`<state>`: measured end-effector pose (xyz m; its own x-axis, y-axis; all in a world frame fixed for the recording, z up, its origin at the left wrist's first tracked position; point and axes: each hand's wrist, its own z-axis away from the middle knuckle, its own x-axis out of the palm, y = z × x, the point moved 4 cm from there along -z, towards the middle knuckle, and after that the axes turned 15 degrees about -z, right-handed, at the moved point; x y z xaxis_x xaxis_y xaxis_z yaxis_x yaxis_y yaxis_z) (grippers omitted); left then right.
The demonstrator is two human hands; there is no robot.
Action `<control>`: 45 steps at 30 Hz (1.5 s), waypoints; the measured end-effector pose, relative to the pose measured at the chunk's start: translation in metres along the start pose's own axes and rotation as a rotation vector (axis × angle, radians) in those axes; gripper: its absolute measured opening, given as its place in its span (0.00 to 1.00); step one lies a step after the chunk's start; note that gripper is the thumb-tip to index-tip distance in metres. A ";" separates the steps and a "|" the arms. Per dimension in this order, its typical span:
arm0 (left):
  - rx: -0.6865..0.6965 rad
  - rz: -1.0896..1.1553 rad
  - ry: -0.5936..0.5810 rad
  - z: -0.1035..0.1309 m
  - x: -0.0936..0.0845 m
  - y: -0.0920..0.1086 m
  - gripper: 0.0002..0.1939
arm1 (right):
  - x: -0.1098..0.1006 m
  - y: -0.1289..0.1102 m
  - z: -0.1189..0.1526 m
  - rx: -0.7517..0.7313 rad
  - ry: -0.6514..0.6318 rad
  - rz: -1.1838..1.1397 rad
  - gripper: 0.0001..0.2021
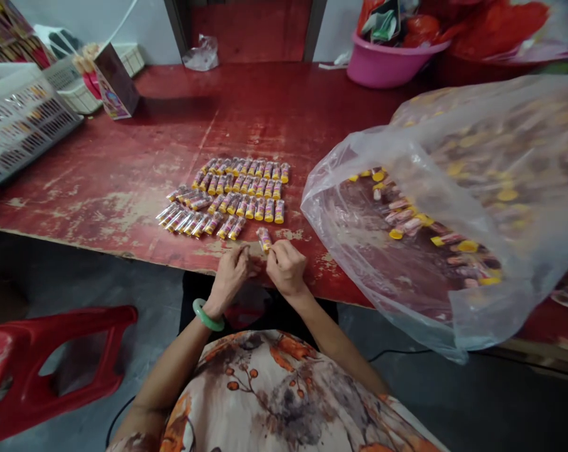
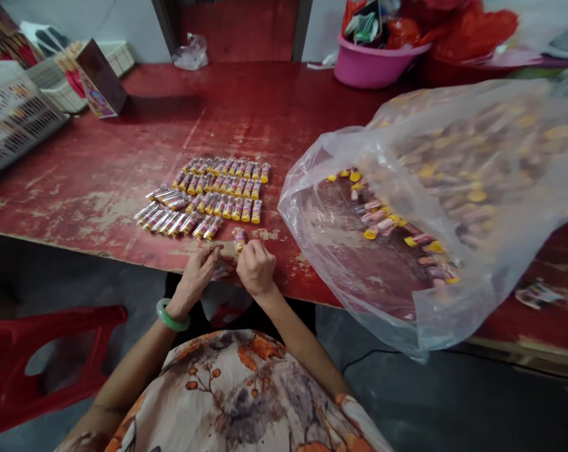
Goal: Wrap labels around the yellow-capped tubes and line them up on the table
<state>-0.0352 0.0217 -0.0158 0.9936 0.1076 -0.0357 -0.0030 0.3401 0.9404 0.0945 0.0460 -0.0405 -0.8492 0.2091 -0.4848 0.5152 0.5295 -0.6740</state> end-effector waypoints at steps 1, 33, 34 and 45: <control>0.016 0.019 0.060 -0.001 -0.008 0.001 0.19 | 0.010 0.002 -0.005 0.042 -0.057 0.017 0.12; -0.315 0.089 -0.126 0.000 0.049 -0.022 0.22 | -0.050 0.016 0.022 0.567 0.149 -0.799 0.04; -0.317 0.080 -0.122 -0.001 0.048 -0.023 0.22 | -0.049 0.018 0.022 0.550 0.146 -0.777 0.04; -0.292 -0.034 0.047 -0.004 0.040 -0.031 0.28 | -0.098 0.052 0.044 0.004 0.069 0.266 0.10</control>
<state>0.0046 0.0192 -0.0478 0.9874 0.1319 -0.0878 -0.0086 0.5978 0.8016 0.2094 0.0166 -0.0528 -0.6896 0.3961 -0.6063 0.7218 0.4448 -0.5303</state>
